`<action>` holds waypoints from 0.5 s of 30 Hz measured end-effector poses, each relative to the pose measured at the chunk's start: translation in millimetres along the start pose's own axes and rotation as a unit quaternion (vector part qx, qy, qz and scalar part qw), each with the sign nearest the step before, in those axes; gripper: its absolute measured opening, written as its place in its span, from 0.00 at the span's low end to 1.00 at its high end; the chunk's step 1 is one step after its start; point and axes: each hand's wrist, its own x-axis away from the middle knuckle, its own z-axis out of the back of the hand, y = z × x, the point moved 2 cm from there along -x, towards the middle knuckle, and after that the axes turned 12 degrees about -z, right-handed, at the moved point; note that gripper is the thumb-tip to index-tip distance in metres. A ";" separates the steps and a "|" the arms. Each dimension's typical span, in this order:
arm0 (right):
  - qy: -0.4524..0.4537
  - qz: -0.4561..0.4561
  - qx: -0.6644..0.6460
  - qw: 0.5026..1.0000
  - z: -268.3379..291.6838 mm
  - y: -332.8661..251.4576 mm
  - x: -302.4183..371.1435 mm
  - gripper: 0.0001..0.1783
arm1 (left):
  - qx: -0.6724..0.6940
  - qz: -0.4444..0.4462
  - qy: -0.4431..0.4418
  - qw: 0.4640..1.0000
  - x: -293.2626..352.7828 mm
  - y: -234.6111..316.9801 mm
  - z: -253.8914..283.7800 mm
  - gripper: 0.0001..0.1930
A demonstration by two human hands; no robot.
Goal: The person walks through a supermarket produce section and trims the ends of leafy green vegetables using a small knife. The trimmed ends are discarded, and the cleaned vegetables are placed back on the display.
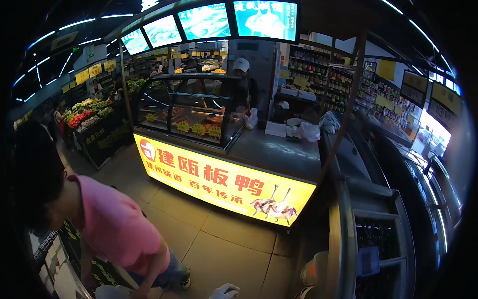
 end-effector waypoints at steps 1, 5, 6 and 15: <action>0.003 0.012 -0.017 1.000 5.3 -24.4 -8.8 0.22 | -0.001 0.003 -0.010 1.000 -23.4 -3.5 -10.2 0.08; 0.037 0.110 -0.023 0.993 19.2 -100.9 -54.3 0.15 | -0.019 -0.003 -0.073 0.997 -116.5 -23.3 -38.6 0.10; 0.055 0.127 0.003 0.990 20.3 -110.6 -66.8 0.13 | -0.062 0.004 -0.099 0.993 -143.0 -31.1 -41.5 0.12; 0.036 0.100 0.128 0.986 51.4 -262.5 -204.8 0.14 | -0.137 0.002 -0.007 0.991 -335.6 -80.6 74.7 0.20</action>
